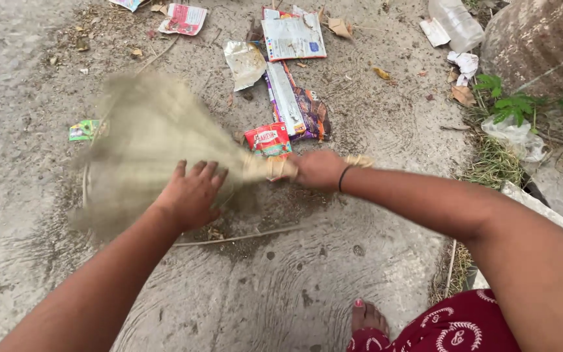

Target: The recorder uses a hand broom to sweep litter and debris on a concrete outdoor surface.

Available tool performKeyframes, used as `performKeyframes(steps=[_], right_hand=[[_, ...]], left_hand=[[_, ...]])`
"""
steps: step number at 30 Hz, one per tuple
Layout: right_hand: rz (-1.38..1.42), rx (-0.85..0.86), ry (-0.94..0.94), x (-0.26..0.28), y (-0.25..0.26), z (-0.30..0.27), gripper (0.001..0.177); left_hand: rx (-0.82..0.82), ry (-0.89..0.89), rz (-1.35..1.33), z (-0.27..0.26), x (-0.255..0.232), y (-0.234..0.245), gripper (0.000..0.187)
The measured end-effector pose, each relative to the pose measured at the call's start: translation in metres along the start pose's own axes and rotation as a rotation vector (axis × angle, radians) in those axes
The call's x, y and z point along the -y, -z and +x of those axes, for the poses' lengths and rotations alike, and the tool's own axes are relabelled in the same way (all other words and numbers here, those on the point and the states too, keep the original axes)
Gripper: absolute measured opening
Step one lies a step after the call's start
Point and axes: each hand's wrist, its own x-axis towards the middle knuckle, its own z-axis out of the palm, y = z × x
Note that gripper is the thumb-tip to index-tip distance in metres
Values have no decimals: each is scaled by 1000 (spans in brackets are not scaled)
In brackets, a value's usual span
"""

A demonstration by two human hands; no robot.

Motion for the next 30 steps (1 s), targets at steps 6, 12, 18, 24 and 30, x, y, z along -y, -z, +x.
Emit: performKeyframes(steps=[6, 12, 18, 24, 30], right_hand=[[210, 12, -171, 11, 51, -42, 58], [120, 87, 157, 11, -22, -86, 56], [-45, 248, 89, -32, -41, -65, 46], [-127, 88, -146, -57, 18, -37, 34], [-36, -62, -177, -44, 52, -55, 59]], left_hand=[[-540, -119, 27, -20, -1, 7, 79], [-758, -336, -160, -13, -14, 24, 70], [-568, -300, -106, -2, -4, -6, 71], [-312, -143, 25, -16, 9, -8, 73], [-563, 112, -4, -18, 36, -7, 72]])
